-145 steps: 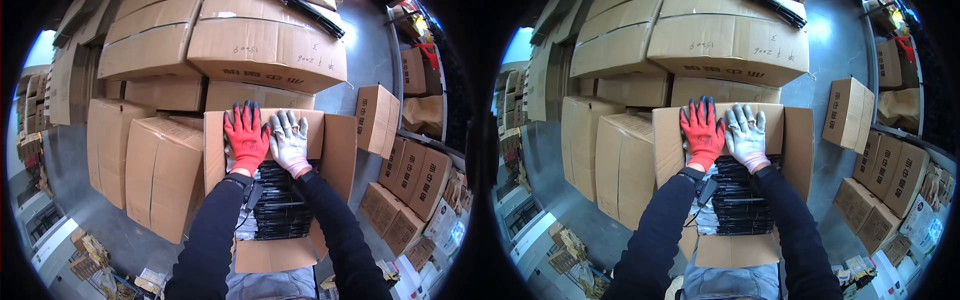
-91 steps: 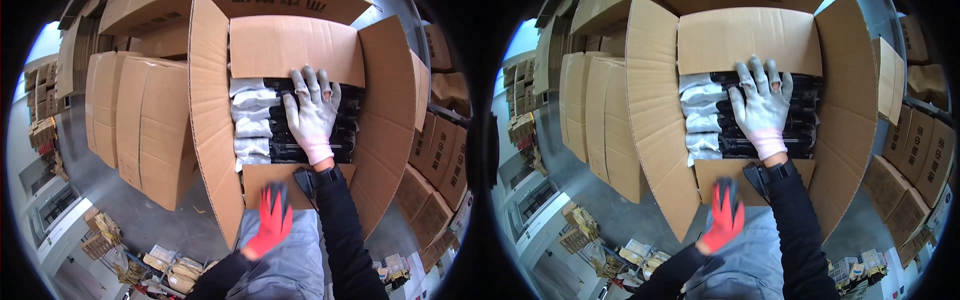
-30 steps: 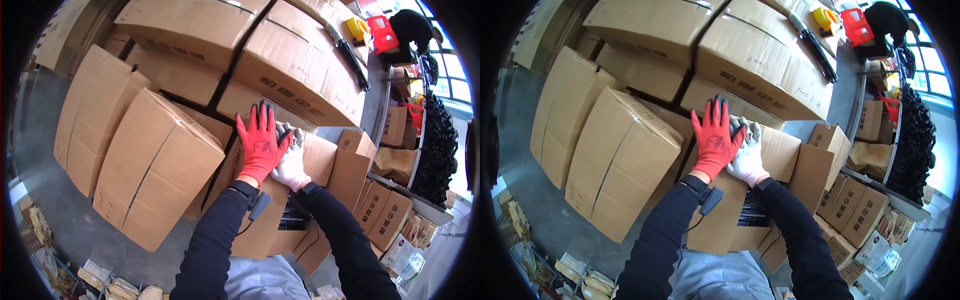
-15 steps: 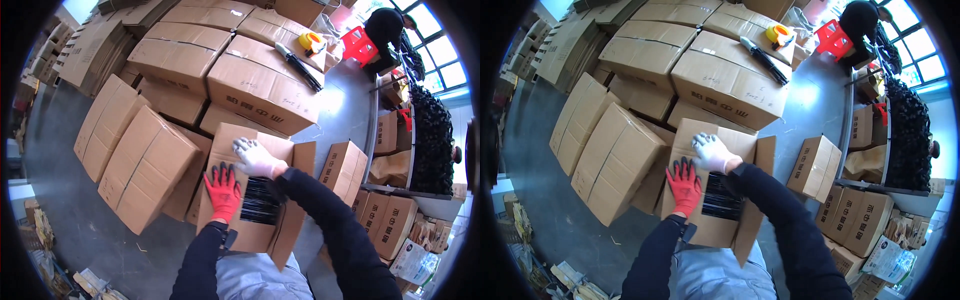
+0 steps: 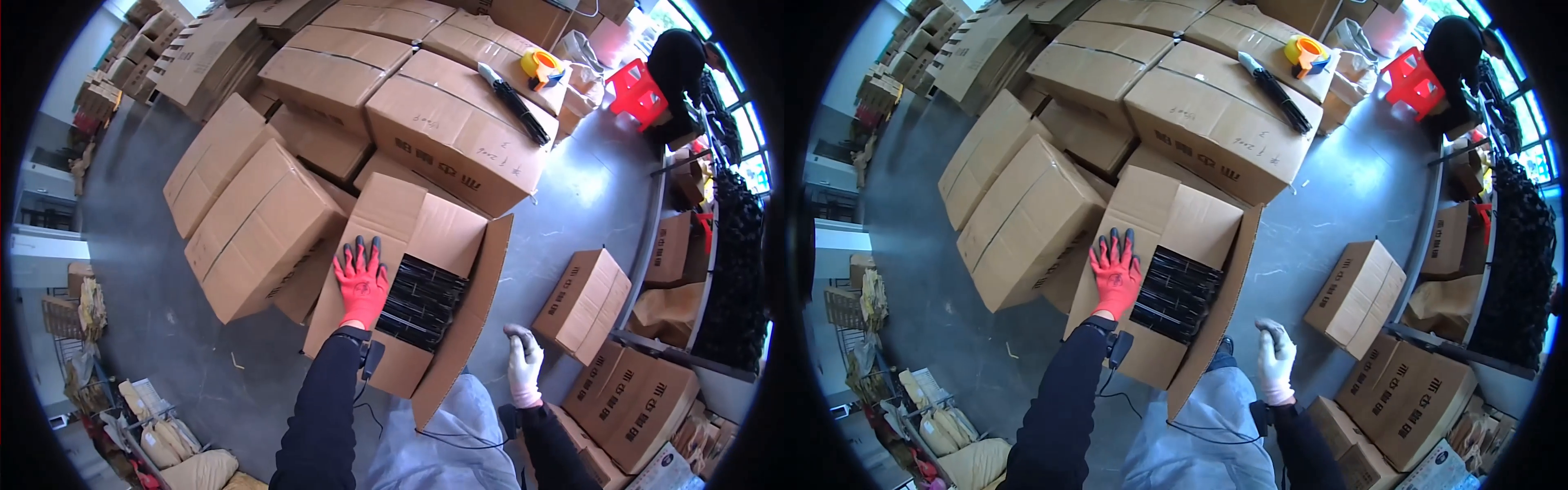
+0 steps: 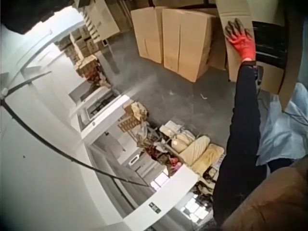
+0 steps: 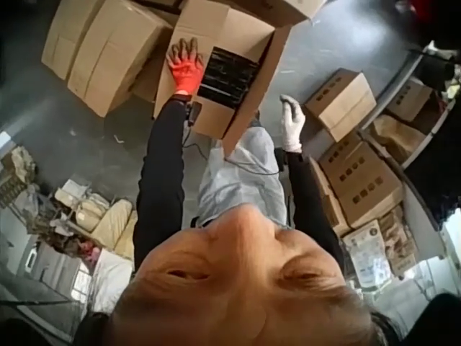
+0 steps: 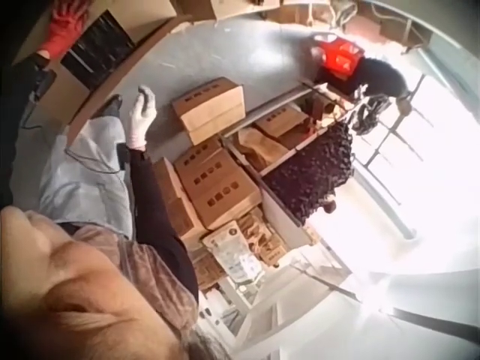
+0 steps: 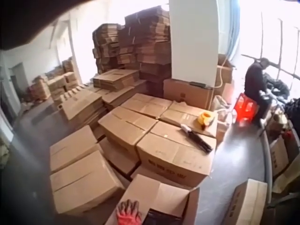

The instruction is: Packing items into cardboard boxes, scanning them with a handheld barcode scanner, and labeling the boxes with a marker.

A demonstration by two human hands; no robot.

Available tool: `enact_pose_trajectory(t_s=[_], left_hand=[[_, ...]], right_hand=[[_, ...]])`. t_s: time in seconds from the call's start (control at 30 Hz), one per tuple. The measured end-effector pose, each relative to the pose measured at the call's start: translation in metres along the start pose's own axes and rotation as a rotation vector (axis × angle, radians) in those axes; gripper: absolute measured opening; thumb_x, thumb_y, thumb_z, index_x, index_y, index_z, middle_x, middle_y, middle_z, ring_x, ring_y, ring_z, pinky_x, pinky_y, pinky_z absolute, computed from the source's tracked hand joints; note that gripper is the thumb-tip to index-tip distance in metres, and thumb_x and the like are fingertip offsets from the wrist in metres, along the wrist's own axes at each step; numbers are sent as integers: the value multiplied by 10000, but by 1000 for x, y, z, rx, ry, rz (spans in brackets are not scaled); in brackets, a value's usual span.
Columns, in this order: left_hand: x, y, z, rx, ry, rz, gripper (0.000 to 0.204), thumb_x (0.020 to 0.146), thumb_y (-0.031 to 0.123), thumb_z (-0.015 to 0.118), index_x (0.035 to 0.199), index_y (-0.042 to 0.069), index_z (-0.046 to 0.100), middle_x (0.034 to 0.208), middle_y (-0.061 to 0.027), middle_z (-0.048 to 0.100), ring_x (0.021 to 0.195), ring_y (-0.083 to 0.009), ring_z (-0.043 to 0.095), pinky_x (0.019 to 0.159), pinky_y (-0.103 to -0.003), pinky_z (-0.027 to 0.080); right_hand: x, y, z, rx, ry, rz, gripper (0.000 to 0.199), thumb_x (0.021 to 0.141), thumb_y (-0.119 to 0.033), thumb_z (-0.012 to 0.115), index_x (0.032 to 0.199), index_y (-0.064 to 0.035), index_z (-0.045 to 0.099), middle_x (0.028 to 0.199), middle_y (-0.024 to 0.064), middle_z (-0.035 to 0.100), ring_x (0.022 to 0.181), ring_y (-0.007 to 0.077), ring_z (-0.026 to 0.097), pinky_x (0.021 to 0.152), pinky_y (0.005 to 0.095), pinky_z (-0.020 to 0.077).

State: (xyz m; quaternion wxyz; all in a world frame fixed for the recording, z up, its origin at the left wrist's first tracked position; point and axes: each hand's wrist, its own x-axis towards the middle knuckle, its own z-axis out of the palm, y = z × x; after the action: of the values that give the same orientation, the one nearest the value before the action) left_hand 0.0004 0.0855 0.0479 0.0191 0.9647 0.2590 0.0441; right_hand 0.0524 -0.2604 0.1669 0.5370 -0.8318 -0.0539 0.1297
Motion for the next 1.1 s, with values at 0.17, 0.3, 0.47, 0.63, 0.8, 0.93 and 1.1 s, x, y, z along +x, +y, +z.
enact_pose_trajectory(t_s=[0.17,0.3,0.47,0.63,0.8,0.93,1.1], left_hand=[[-5,-15,2,-67,-40,12,658,980,417,459,1588,256,264,1640,-139,230,1477,-429,243,1190,-624,49],[2,-16,4,-131,-71,44,665,984,426,450,1592,248,248,1644,-157,207,1482,-441,223,1184,-633,41],[-1,-11,-5,-85,-89,66,672,992,434,437,1595,217,236,1646,-177,180,1490,-438,196,1185,-634,26],[-5,-13,-12,-9,-63,89,671,995,435,432,1593,196,240,1647,-181,170,1492,-436,188,1189,-633,18],[-4,-8,-15,-31,-51,83,662,996,432,430,1591,204,247,1647,-179,174,1494,-431,188,1195,-628,16],[-5,-6,-15,-17,-60,85,666,997,432,427,1588,177,253,1646,-180,176,1494,-431,188,1199,-622,13],[-11,-11,-4,-28,-77,95,706,992,423,444,1569,63,255,1636,-181,202,1492,-432,188,1204,-622,20]], right_hand=[[-16,-116,83,105,-28,-686,220,863,51,536,1049,-3,642,1034,167,669,935,282,654,777,368,539],[-108,-154,172,309,-606,-566,295,836,-50,642,1129,-56,609,1159,138,613,1064,328,604,921,442,470],[-169,-86,182,237,-438,-237,268,847,-111,653,1108,-58,626,1232,132,595,1153,326,560,928,441,465],[-219,21,49,-137,-1017,-174,208,905,-181,611,1063,-53,659,1109,137,664,1000,325,652,904,432,521],[-201,78,-73,-974,-889,276,441,852,-220,666,1220,8,585,1228,201,613,1164,368,588,975,469,490],[-79,50,-34,-878,-639,-437,717,774,-246,721,1388,13,455,1444,222,448,1335,414,425,1113,539,336],[41,24,35,-715,-579,-817,634,766,-354,732,1264,-10,541,1284,169,537,1282,369,462,1124,559,306]])
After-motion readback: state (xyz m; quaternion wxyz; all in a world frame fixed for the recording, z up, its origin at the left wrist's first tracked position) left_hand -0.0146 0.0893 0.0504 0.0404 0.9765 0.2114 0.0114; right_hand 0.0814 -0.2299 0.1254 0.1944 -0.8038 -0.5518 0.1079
